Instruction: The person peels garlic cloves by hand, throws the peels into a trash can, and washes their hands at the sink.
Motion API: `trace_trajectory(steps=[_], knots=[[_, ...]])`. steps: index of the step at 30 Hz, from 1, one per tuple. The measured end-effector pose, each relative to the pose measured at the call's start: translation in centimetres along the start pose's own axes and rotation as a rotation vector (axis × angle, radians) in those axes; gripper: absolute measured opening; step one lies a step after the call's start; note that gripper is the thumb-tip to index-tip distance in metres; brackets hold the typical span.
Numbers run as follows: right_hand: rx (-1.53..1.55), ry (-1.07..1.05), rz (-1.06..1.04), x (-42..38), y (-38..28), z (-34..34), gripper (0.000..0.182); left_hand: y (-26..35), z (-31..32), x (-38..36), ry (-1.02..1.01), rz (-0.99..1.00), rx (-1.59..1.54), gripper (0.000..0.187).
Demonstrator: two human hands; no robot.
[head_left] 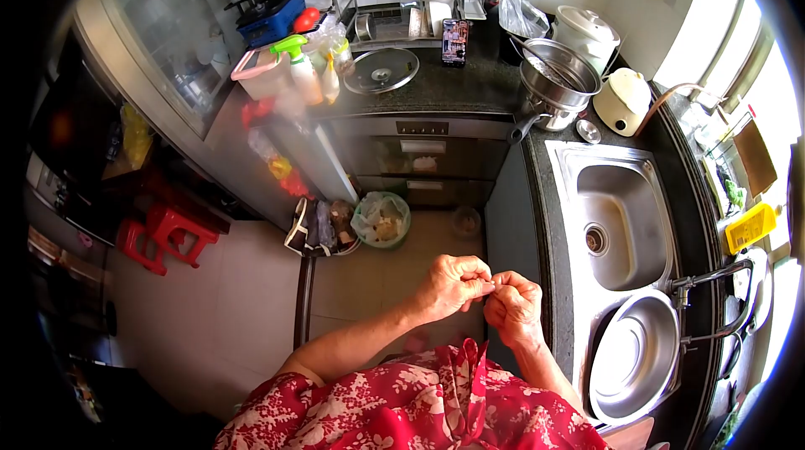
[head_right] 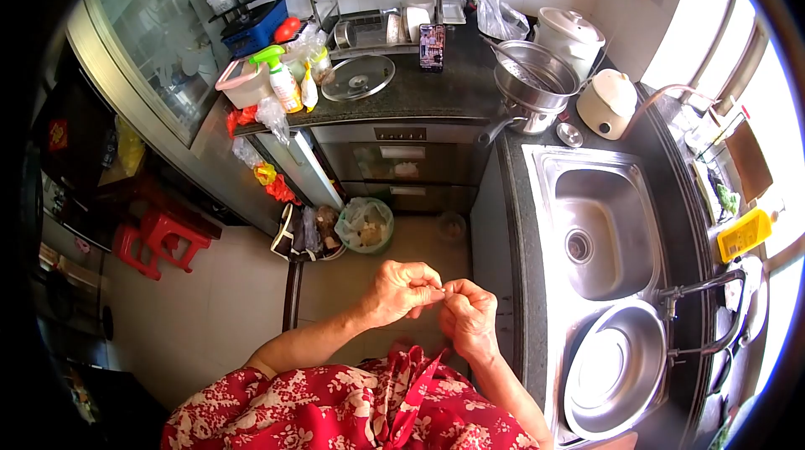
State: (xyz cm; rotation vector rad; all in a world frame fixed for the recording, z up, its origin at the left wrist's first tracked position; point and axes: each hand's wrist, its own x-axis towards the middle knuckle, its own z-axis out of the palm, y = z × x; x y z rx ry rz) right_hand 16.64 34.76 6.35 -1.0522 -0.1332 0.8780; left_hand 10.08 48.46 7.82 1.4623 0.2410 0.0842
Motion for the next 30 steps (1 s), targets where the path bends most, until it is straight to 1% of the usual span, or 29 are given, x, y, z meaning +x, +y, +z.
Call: trace_trajectory(steps=[2, 4, 5, 7, 8, 10, 11, 12, 14, 15, 17, 21, 25, 27, 30], knots=[[-0.013, 0.022, -0.008, 0.0, -0.2, 0.1, 0.008, 0.0, -0.2, 0.1, -0.009, -0.012, 0.076, 0.008], [-0.225, 0.053, -0.061, 0.0, -0.3, 0.3, 0.009, 0.3, -0.4, 0.1, -0.011, -0.029, 0.056, 0.009], [-0.225, 0.055, -0.06, 0.1, -0.1, 0.0, 0.009, 0.4, -0.4, 0.0, -0.014, -0.046, 0.036, 0.01], [-0.6, 0.076, -0.273, 0.4, 0.6, -0.6, 0.011, 0.5, -0.2, 0.0, 0.0, -0.059, -0.011, 0.01], [-0.6, 0.077, -0.273, 0.4, 0.7, -0.5, 0.011, 0.5, -0.1, 0.0, 0.015, -0.072, -0.057, 0.011], [-0.79, 0.077, -0.454, 0.3, 0.7, -0.1, 0.011, 0.5, -0.1, 0.0, 0.014, -0.078, -0.049, 0.011], [-0.791, 0.078, -0.453, 0.3, 0.6, 0.1, 0.011, 0.4, -0.1, 0.0, 0.015, -0.083, -0.041, 0.012], [-0.716, 0.084, -0.41, 0.1, 0.4, 0.3, 0.011, 0.3, -0.1, 0.1, 0.013, -0.084, -0.042, 0.012], [-0.563, 0.082, -0.288, 0.2, 0.4, -0.2, 0.011, -0.2, 0.1, 0.0, 0.024, -0.067, -0.195, 0.012], [-0.541, 0.065, -0.228, 0.1, -0.3, -0.1, 0.012, -0.1, 0.2, -0.1, 0.027, -0.082, -0.264, 0.011], [-0.299, 0.04, -0.147, 0.1, -0.7, 0.1, 0.013, -0.4, 0.6, -0.3, 0.061, -0.095, -0.412, 0.011], [-0.083, 0.044, -0.077, 0.0, -0.4, -0.2, 0.013, -0.8, 1.3, -0.4, 0.109, -0.044, -0.412, 0.012], [-0.014, 0.025, -0.084, 0.0, -0.1, -0.1, 0.011, -0.9, 1.4, -0.3, 0.167, -0.006, -0.374, 0.01], [-0.067, 0.053, -0.107, 0.0, 0.0, -0.1, 0.011, -0.5, 1.3, -0.3, 0.17, -0.017, -0.38, 0.009], [-0.142, 0.042, -0.09, -0.2, -0.5, 0.1, 0.015, 0.0, 1.4, -0.5, 0.17, -0.051, -0.377, 0.01]])
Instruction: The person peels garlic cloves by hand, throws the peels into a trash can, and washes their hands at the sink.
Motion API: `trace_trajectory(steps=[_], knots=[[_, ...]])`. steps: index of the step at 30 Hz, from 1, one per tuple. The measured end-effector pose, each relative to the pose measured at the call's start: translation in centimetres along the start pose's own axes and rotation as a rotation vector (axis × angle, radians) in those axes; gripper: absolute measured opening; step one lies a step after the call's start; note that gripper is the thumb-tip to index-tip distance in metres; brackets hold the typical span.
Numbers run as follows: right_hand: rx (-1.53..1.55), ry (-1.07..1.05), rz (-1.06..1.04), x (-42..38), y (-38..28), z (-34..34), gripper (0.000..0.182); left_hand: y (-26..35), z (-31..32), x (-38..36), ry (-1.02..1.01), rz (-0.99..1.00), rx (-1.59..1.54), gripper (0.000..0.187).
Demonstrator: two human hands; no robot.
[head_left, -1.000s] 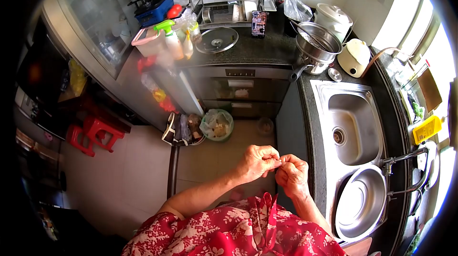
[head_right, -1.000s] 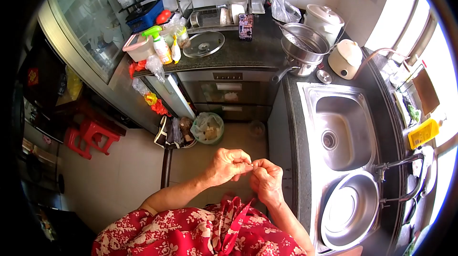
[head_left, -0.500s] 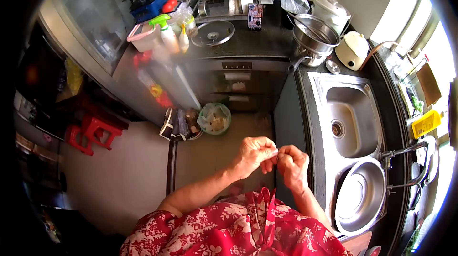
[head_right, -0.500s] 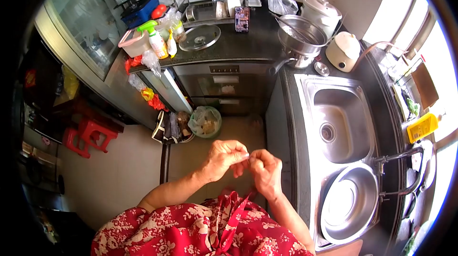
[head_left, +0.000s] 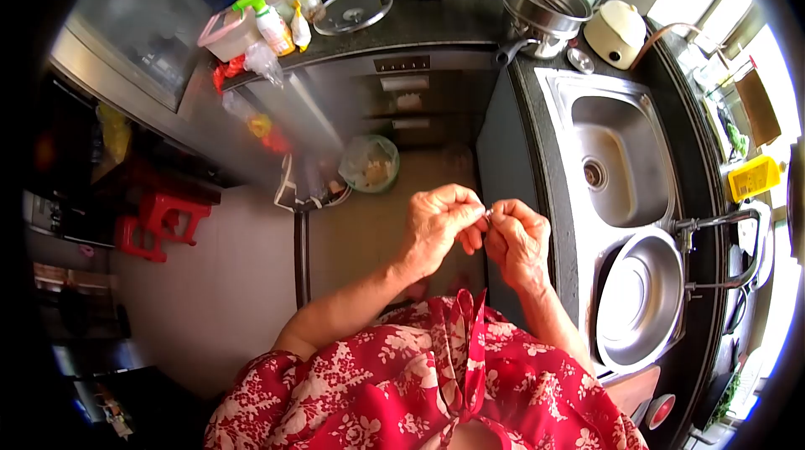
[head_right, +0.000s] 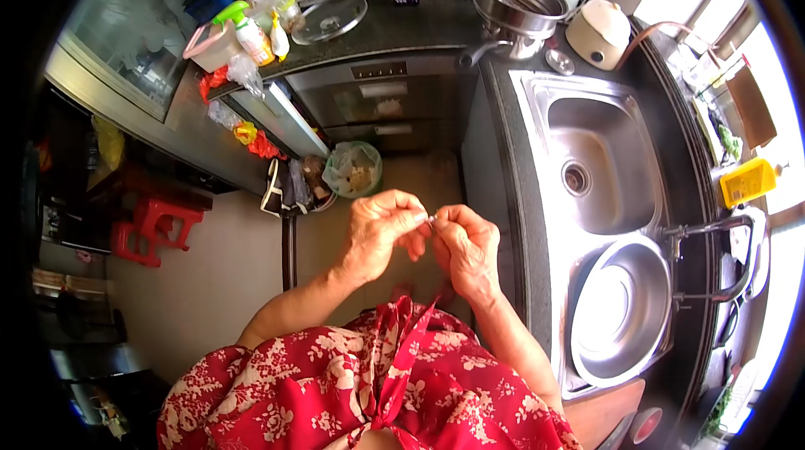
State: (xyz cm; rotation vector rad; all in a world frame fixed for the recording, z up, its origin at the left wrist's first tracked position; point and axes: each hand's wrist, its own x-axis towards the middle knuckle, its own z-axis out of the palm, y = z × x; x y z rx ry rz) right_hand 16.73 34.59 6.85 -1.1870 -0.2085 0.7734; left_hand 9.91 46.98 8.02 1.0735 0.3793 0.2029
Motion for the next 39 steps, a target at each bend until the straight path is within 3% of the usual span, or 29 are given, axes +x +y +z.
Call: trace_trajectory(steps=[3, 7, 9, 19, 22, 29, 35, 39], knots=[[-0.005, -0.012, 0.019, -0.1, -0.1, -0.2, 0.016, -0.3, -0.2, 0.0, 0.009, 0.015, 0.026, 0.01], [-0.241, -0.084, -0.059, -0.1, -0.3, -0.2, 0.016, -0.8, -0.8, 0.0, -0.001, 0.064, 0.074, 0.011], [-0.517, -0.076, -0.33, -0.1, 0.2, 0.0, 0.014, -0.9, -0.9, -0.1, -0.015, 0.092, 0.164, 0.012], [-0.712, -0.096, -0.347, -0.4, -0.3, -0.5, 0.01, -0.4, -0.8, -0.5, -0.027, -0.05, -0.043, 0.016], [-0.735, -0.085, -0.356, -0.5, -0.4, -0.4, 0.009, -1.0, -1.0, -0.7, -0.032, -0.018, 0.251, 0.014], [-0.757, -0.204, -0.22, -0.4, 0.0, -0.9, 0.014, -1.0, -0.9, -1.0, -0.026, -0.03, 0.307, 0.012], [-0.805, -0.233, -0.225, -0.8, 0.0, -0.9, 0.013, -1.1, -0.4, -1.2, -0.001, -0.013, 0.334, 0.014], [-0.804, -0.212, -0.338, -0.8, 0.3, -0.6, 0.01, -0.9, -0.2, -1.3, 0.024, -0.021, 0.34, 0.015]])
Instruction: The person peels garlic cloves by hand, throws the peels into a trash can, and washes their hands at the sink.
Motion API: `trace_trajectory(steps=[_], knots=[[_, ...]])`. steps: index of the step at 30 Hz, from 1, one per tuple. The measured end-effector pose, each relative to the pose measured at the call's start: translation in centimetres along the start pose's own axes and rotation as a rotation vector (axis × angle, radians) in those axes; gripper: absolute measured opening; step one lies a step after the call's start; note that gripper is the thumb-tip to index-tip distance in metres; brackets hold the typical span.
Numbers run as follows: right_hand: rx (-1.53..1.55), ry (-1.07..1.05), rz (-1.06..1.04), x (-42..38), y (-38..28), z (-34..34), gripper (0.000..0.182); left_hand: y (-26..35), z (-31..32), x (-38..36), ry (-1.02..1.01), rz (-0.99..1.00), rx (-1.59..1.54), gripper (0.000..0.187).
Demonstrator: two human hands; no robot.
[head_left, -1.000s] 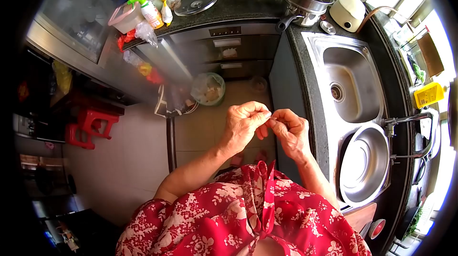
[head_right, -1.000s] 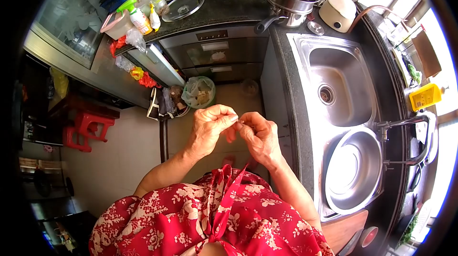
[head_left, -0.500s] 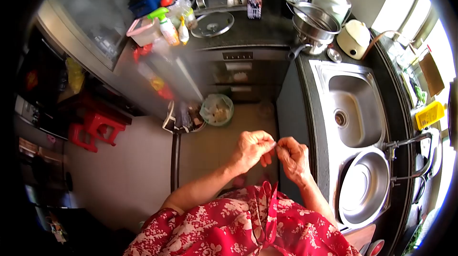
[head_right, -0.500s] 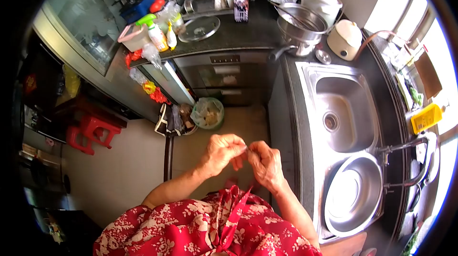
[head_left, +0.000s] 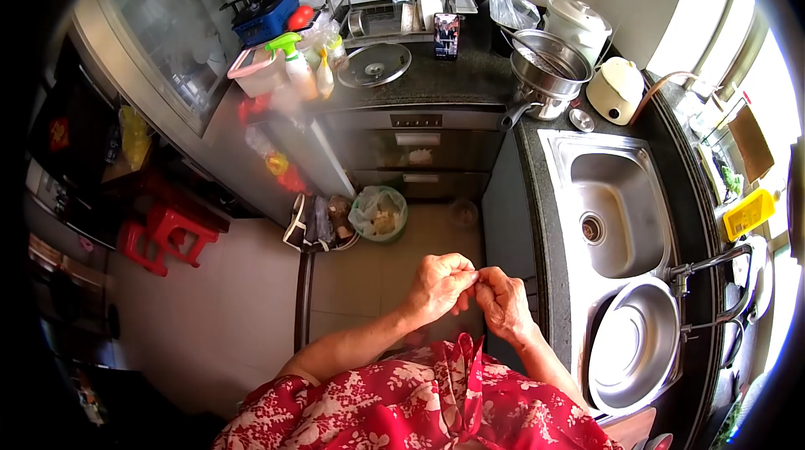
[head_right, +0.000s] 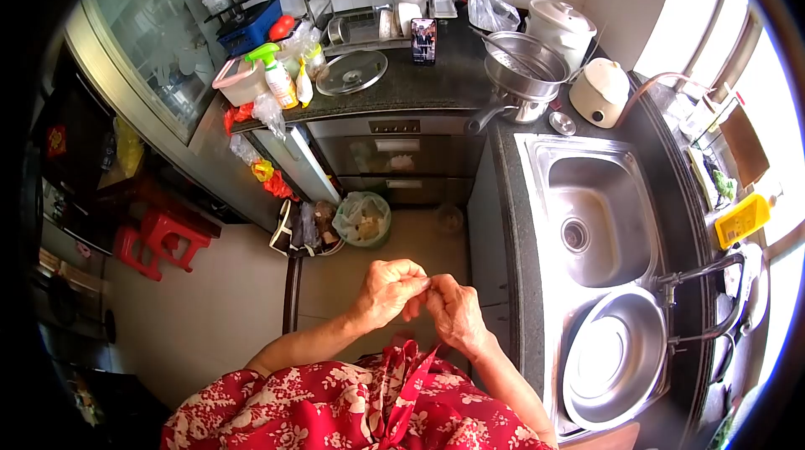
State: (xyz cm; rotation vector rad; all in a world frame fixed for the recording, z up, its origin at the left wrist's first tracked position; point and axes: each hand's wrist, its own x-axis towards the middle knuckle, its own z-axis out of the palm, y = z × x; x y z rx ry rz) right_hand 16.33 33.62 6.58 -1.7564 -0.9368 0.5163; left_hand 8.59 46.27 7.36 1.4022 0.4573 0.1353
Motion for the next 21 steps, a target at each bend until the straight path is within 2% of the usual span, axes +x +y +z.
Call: trace_trajectory(steps=[5, 10, 14, 21], knots=[[-0.023, 0.05, 0.005, -0.3, 0.7, 0.7, 0.01, -0.3, 0.0, -0.1, -0.002, 0.001, -0.009, 0.015], [0.097, 0.144, 0.116, -0.2, 0.7, 1.4, 0.01, -0.8, -0.1, 0.1, 0.01, 0.015, 0.007, 0.014], [0.276, 0.125, 0.181, 0.0, 0.7, 1.5, 0.011, -1.2, -0.3, 0.2, 0.015, 0.02, -0.018, 0.014], [0.086, -0.025, 0.109, 0.5, 0.9, 0.7, 0.014, -0.8, -0.6, 0.4, 0.037, 0.026, -0.041, 0.014]])
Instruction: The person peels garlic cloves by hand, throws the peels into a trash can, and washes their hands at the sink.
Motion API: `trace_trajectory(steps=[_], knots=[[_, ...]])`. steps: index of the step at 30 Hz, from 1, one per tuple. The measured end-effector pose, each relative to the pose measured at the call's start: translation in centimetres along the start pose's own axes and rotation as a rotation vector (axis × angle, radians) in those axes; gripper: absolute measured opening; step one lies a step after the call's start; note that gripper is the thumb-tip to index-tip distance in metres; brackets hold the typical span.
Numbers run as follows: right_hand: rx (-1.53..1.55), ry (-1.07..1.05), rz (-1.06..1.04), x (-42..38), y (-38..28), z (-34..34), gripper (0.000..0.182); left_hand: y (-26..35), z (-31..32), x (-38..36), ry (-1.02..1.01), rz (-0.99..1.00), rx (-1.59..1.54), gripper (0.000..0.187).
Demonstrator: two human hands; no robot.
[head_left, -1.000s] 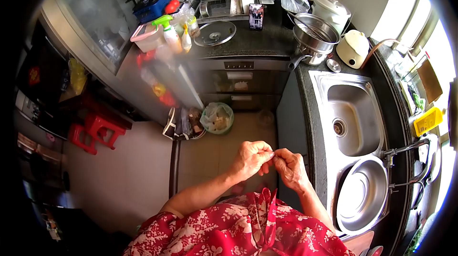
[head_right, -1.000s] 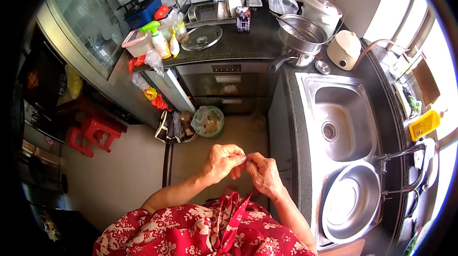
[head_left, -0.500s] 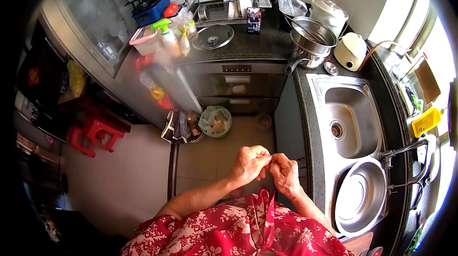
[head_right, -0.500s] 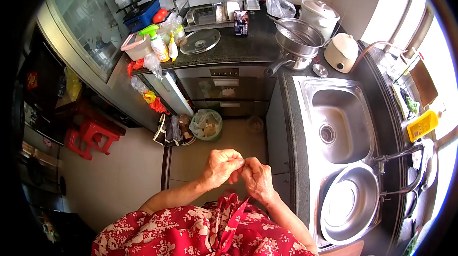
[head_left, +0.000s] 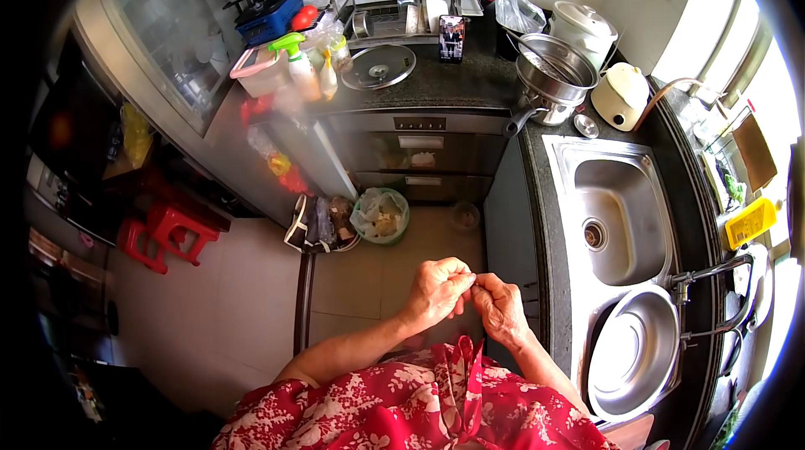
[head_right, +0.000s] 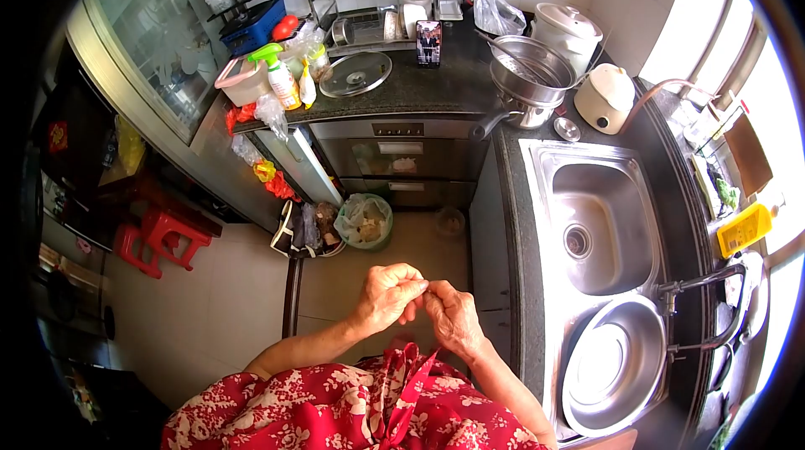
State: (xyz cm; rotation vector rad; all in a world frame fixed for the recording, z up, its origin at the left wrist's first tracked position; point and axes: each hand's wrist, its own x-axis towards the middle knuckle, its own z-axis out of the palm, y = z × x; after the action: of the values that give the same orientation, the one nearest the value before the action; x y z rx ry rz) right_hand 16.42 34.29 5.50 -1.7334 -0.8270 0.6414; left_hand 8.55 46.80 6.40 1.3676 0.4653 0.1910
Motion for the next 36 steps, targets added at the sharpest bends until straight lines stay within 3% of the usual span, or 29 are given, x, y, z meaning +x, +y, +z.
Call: trace_trajectory(steps=[9, 15, 17, 23, 26, 28, 31, 32, 34, 35, 36], knots=[[-0.053, 0.061, -0.034, 0.0, 1.2, 1.2, 0.011, -0.2, -0.2, 0.2, -0.03, -0.013, 0.054, 0.015], [0.149, 0.182, 0.011, 0.4, 0.3, 1.7, 0.015, 0.4, -0.6, 0.6, -0.048, -0.056, 0.043, 0.015], [0.281, 0.161, 0.127, 0.4, 0.8, 1.7, 0.015, 0.3, -0.7, 0.8, -0.051, -0.081, 0.004, 0.015], [0.329, 0.201, 0.119, 0.6, 0.9, 2.2, 0.015, 0.4, -0.9, 0.9, -0.067, -0.137, -0.029, 0.014], [0.519, 0.173, 0.253, 0.7, 1.1, 2.2, 0.014, -0.7, -0.8, 1.0, -0.041, -0.05, 0.095, 0.015], [0.614, 0.169, 0.301, 0.7, 0.8, 2.2, 0.013, -1.9, -0.7, 1.5, 0.031, 0.314, 0.324, 0.015], [0.688, 0.167, 0.344, 0.8, 0.4, 1.9, 0.013, -2.2, -0.3, 1.5, 0.127, 0.436, 0.443, 0.016], [0.671, 0.17, 0.34, 0.7, 0.4, 1.8, 0.014, -1.9, -0.3, 1.4, 0.125, 0.436, 0.444, 0.016], [0.54, 0.199, 0.241, 0.9, 1.1, 2.1, 0.014, -0.9, -0.4, 1.3, 0.041, 0.147, 0.233, 0.015], [0.408, 0.225, 0.143, 0.9, 1.4, 2.2, 0.015, -0.5, -0.4, 1.3, 0.039, 0.147, 0.233, 0.015], [0.407, 0.227, 0.143, 0.9, 1.3, 2.2, 0.015, -0.2, -0.5, 1.4, 0.016, 0.017, 0.11, 0.015]])
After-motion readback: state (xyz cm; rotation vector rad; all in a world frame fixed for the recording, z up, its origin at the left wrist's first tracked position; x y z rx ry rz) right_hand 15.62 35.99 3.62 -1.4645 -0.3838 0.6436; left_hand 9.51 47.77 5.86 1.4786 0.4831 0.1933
